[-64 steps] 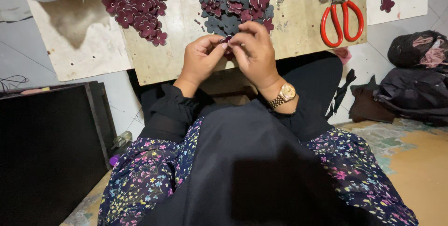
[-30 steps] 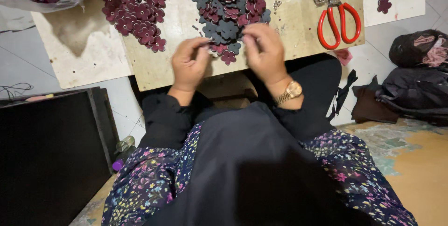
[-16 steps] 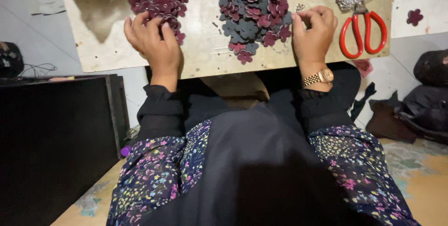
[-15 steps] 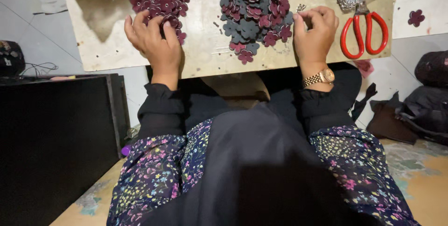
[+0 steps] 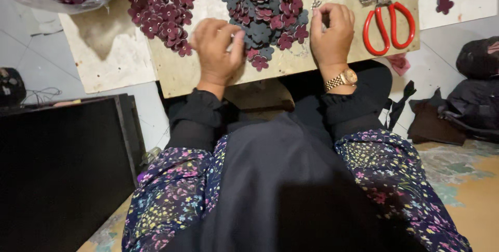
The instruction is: The person sits on the floor and repeatedly picks up maroon and grey flower-shaped cutouts and small metal fasteners from a wooden board. They insert the fasteners into the cutouts by hand and place the assembled pieces into a separate pile. The process continues throughout the clip.
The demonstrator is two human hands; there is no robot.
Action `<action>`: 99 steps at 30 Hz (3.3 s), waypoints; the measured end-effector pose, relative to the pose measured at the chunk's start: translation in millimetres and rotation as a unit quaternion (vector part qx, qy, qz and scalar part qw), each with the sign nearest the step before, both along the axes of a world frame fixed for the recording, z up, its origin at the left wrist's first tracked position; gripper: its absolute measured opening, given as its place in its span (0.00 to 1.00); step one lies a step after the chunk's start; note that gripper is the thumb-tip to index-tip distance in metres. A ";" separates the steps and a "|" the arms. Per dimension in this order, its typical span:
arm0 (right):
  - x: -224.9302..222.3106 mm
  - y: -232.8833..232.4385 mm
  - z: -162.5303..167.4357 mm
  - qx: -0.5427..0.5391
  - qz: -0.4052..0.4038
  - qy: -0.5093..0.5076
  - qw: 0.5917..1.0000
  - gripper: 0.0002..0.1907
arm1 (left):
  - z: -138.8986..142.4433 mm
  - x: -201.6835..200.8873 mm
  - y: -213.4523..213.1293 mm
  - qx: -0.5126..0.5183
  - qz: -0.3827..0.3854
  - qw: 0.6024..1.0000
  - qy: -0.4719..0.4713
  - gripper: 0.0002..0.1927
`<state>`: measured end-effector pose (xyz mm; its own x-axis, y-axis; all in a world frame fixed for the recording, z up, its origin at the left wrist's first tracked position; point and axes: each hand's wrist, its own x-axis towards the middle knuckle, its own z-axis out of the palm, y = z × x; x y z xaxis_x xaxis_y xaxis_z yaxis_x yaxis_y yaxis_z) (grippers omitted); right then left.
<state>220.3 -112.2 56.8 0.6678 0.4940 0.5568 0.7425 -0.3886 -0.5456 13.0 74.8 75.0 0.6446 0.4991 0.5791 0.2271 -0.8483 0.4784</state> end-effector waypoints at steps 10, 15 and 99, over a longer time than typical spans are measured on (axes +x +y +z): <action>-1.2 -2.5 0.3 0.002 0.005 0.018 1.000 0.05 | 14.8 20.0 -18.9 -0.003 -0.110 0.994 -0.009 0.13; 0.3 -8.0 -3.4 0.033 0.020 0.015 0.999 0.03 | 6.2 21.2 -17.7 -0.054 -0.107 0.990 -0.079 0.06; -95.9 -2.5 70.8 0.101 0.171 0.103 0.975 0.07 | 29.4 -3.1 -69.4 -0.679 -0.173 0.708 -0.092 0.12</action>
<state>124.4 -114.8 127.6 0.5910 0.6014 0.5376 0.6761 -0.0057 -0.7368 9.9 5.4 104.4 0.8408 0.5062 -0.1919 -0.0542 0.4314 0.9005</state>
